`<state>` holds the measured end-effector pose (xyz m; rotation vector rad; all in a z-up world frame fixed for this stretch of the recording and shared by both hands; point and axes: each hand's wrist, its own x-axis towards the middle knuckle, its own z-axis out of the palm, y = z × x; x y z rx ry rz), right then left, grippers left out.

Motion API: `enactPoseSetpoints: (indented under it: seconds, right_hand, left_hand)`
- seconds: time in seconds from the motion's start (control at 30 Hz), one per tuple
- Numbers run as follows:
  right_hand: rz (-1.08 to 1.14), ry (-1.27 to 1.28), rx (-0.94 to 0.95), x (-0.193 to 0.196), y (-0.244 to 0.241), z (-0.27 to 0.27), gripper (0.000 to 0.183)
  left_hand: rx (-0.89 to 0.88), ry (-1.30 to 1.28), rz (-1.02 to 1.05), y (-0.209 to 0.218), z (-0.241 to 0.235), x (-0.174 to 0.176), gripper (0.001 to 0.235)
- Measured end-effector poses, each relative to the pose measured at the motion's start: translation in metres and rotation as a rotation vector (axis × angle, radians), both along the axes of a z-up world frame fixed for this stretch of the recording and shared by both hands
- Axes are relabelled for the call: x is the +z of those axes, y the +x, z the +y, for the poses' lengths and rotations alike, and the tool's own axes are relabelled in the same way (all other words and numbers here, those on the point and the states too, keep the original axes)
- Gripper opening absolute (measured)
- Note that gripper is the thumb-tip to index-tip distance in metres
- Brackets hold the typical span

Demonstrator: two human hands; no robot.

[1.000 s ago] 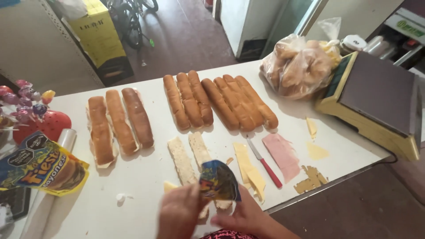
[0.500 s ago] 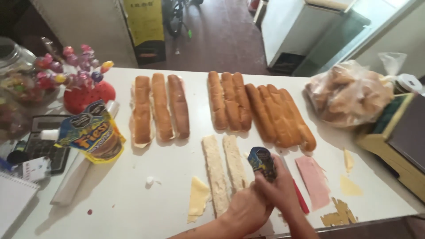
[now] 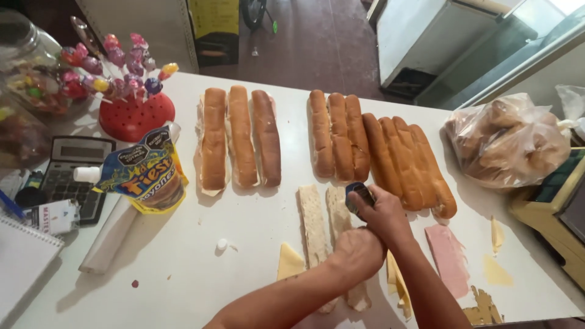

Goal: The person prepares sandwiches on a white countertop by slicing long bread rolls lengthwise. They spread mayonnaise from a tube onto the bread using a knife, then layer slices of cheese and ham inside before closing the sandwiches.

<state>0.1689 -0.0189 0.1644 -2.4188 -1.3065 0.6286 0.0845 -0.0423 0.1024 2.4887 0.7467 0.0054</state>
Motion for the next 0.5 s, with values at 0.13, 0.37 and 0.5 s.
enactPoseSetpoints:
  seconds: [0.13, 0.37, 0.5]
  right_hand:
    - [-0.025, 0.024, 0.017, -0.007, 0.006, 0.01, 0.036]
    - [0.005, 0.226, 0.037, -0.032, 0.023, 0.02, 0.019]
    - [-0.019, 0.224, 0.079, -0.039, 0.026, 0.021, 0.022]
  left_hand:
    - [0.029, -0.054, 0.001, -0.001, 0.013, 0.009, 0.03]
    - [0.093, 0.35, -0.395, 0.019, 0.018, -0.059, 0.02]
    - [0.17, 0.33, -0.302, 0.018, 0.015, -0.051, 0.025]
